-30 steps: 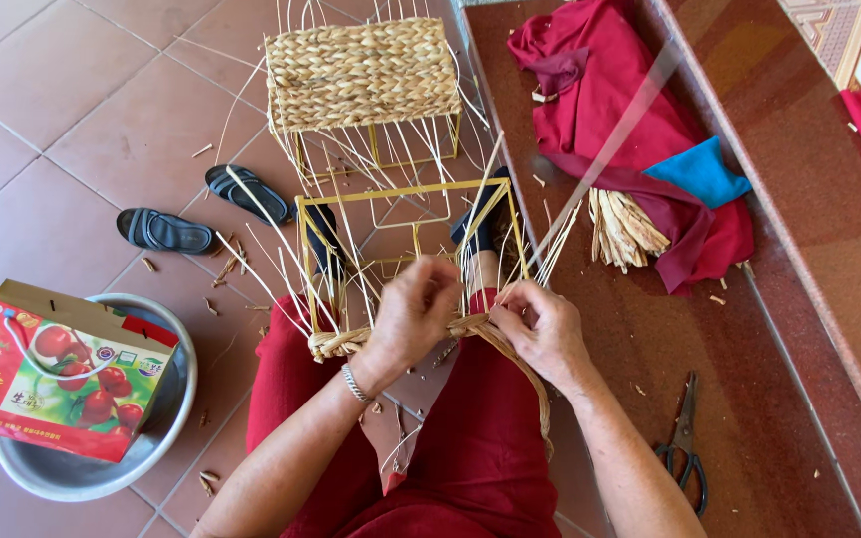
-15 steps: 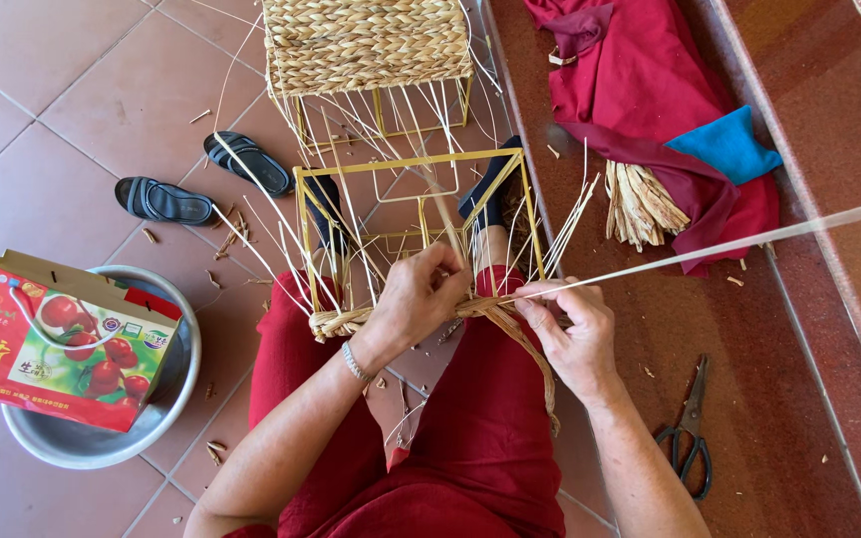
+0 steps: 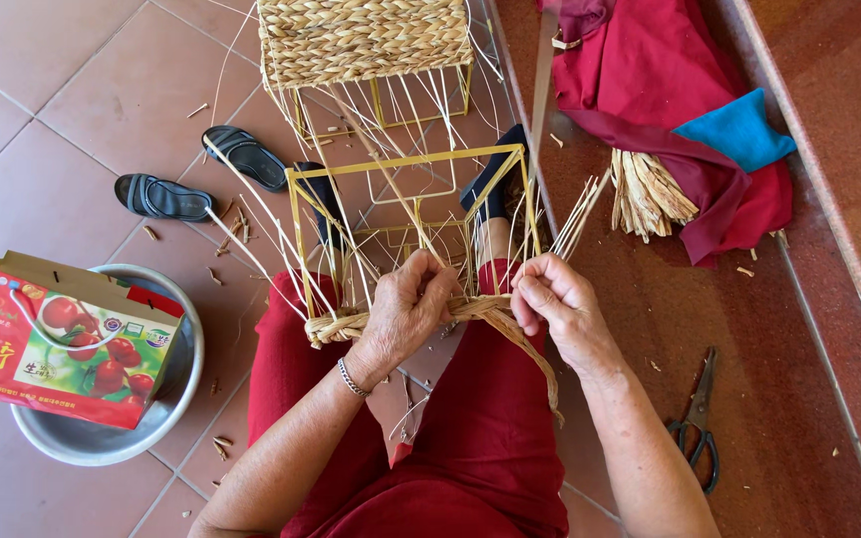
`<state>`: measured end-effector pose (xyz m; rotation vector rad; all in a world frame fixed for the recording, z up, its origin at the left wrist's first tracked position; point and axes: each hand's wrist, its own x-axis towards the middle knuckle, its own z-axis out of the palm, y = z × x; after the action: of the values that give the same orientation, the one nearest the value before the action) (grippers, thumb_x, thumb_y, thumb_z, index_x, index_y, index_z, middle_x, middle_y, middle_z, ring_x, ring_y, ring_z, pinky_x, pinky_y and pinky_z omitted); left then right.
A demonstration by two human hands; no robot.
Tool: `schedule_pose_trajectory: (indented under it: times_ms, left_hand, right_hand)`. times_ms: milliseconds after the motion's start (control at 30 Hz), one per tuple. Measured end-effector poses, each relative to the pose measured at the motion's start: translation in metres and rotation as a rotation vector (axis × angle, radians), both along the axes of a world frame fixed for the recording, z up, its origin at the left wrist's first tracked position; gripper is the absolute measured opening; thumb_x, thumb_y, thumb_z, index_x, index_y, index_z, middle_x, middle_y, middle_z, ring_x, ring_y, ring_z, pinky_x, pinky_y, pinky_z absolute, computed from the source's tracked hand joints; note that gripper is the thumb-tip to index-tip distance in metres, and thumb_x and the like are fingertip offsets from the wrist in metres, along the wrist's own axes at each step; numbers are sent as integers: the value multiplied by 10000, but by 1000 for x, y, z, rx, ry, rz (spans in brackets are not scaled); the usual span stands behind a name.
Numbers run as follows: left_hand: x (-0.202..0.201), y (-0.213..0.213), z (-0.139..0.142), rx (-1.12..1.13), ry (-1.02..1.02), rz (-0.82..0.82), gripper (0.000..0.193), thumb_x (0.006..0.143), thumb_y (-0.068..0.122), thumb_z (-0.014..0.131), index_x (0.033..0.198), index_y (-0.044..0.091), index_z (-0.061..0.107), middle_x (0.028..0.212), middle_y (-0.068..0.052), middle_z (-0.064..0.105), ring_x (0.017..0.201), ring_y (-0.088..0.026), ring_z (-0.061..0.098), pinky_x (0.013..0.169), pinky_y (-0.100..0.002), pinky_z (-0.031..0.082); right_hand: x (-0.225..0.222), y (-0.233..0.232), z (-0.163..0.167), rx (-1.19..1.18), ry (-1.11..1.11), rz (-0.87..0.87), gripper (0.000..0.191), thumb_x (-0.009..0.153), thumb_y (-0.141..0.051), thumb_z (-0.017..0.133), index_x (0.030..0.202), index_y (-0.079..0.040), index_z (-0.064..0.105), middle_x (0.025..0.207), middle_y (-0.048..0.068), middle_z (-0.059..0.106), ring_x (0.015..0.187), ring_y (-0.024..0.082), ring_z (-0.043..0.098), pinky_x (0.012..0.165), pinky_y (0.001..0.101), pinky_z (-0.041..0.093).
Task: The person weaves a basket by hand, threading dried palm leaves through a metal frame. They use scissors to trim excess strands and continue weaving along the basket's edge.
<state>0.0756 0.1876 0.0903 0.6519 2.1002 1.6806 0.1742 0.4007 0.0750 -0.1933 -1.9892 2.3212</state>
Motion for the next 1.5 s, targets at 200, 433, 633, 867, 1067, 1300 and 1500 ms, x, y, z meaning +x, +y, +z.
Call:
schedule_pose_trajectory:
  times_ms: [200, 433, 633, 867, 1067, 1300, 1500]
  left_hand:
    - [2, -1, -12, 86, -32, 91, 130, 1063, 153, 557, 998, 40, 561, 764, -56, 712, 560, -47, 643, 488, -224, 541]
    - [-2, -1, -19, 68, -26, 50, 125, 1043, 123, 562, 950, 55, 514, 776, -56, 724, 567, -35, 642, 486, -219, 567]
    - [0, -2, -18, 57, -7, 46, 118, 1042, 116, 551, 952, 46, 522, 790, -56, 733, 588, -43, 664, 513, -232, 579]
    - [3, -7, -13, 82, 33, 21, 104, 1051, 115, 528, 978, 42, 515, 806, -53, 730, 628, -48, 682, 559, -233, 608]
    - [-6, -1, -12, 16, -25, 31, 115, 1056, 127, 558, 985, 36, 548, 812, -42, 736, 549, -50, 640, 456, -222, 531]
    - [-5, -4, 0, 96, -64, -1, 217, 1039, 120, 542, 1244, 50, 530, 951, -35, 750, 579, -39, 640, 507, -197, 545]
    - [9, -53, 3, 652, -82, 259, 145, 1110, 37, 550, 1249, 12, 582, 1120, -105, 696, 759, -116, 657, 661, -263, 582]
  right_hand:
    - [-5, 9, -19, -145, -6, -9, 108, 1013, -97, 559, 945, -48, 627, 649, -30, 505, 517, 42, 397, 451, 202, 307]
    - [2, 16, -31, -271, 48, -49, 121, 960, -43, 519, 915, -30, 631, 662, -14, 523, 494, 45, 354, 455, 210, 291]
    - [5, 16, -24, -320, 81, -11, 116, 985, -63, 531, 932, -42, 633, 683, 13, 575, 529, 66, 433, 480, 211, 336]
    - [10, 13, 5, -56, 136, -4, 95, 1024, -80, 617, 1036, -16, 686, 999, 105, 731, 698, 82, 549, 673, 243, 519]
    - [24, 6, 0, 67, 210, -109, 120, 1061, -114, 613, 1096, -25, 685, 1020, 93, 731, 752, 85, 587, 708, 241, 517]
    - [42, 1, -34, 286, 342, -282, 118, 992, -76, 716, 1090, -38, 663, 899, 27, 728, 580, 27, 557, 506, 178, 452]
    - [60, -45, -1, 527, 277, -167, 169, 945, -15, 728, 1107, -32, 686, 1043, 75, 730, 665, 60, 620, 563, 189, 505]
